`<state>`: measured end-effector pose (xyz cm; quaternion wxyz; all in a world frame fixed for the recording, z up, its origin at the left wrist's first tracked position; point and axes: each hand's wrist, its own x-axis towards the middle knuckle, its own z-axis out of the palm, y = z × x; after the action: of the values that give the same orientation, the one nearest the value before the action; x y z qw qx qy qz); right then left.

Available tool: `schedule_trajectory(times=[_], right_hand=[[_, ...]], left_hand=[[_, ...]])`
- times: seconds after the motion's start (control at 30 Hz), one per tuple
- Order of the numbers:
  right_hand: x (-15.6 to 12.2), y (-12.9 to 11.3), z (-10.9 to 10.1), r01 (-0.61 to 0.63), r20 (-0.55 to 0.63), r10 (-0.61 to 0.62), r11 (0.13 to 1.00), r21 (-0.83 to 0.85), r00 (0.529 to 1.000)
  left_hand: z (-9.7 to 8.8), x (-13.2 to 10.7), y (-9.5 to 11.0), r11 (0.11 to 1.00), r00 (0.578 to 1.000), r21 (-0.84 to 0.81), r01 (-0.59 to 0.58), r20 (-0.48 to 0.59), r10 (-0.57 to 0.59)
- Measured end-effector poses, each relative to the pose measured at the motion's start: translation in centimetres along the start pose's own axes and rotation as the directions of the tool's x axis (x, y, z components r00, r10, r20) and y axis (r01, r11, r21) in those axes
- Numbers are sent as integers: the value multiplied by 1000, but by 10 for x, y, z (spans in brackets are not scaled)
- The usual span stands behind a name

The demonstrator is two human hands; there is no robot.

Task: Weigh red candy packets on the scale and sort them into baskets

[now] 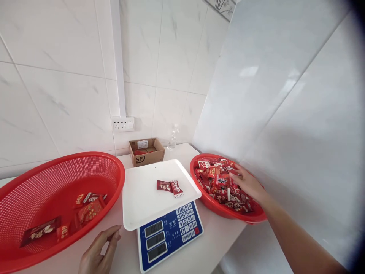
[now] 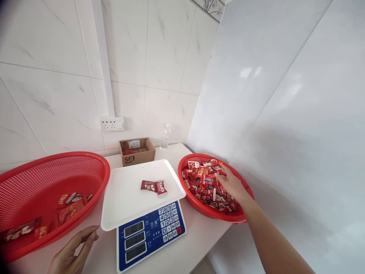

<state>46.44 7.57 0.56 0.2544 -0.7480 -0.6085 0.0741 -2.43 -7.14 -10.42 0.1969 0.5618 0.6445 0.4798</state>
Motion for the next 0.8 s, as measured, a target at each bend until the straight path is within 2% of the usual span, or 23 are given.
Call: schedule_trajectory(times=[0.03,0.1,0.13,0.2,0.23,0.27,0.4,0.53,0.6,0.67,0.8], right_hand=[[-2,-1,-6,-8,21,8,1000,16,1000],[-10,-2,-14,-3,220,5,1000,-12,975],[-15,-3,-16,28,361,-12,999,-39,932],[-25,-4,-14,93,592,-37,994,-63,805],[-30,-4,-11,113,641,-43,991,-69,766],[-33,-5,-7,131,645,-47,988,-83,763],[-35,-2,13,144,502,-67,982,-118,862],[-28,2,23,111,459,-128,992,65,879],[-22,1,20,26,372,-76,990,137,925],[-15,-2,12,-38,232,-12,977,210,973],[-5,-8,-5,-48,-3,51,957,287,999]], left_hand=[[0,0,0,1000,1000,-1,2,2,-2],[0,0,2,1000,1000,0,14,5,-14],[0,0,4,1000,1000,-1,20,5,-20],[0,-1,7,1000,1000,-6,27,7,-27],[1,-1,8,1000,1000,-7,26,9,-26],[1,-1,9,1000,1000,-8,20,9,-20],[2,-1,11,1000,1000,-6,-18,-21,18],[3,0,9,1000,1000,-18,-7,-20,7],[3,0,9,1000,1000,-22,-6,-19,6],[2,0,9,1000,999,-16,-20,-29,19],[1,0,11,999,998,-5,-46,-45,46]])
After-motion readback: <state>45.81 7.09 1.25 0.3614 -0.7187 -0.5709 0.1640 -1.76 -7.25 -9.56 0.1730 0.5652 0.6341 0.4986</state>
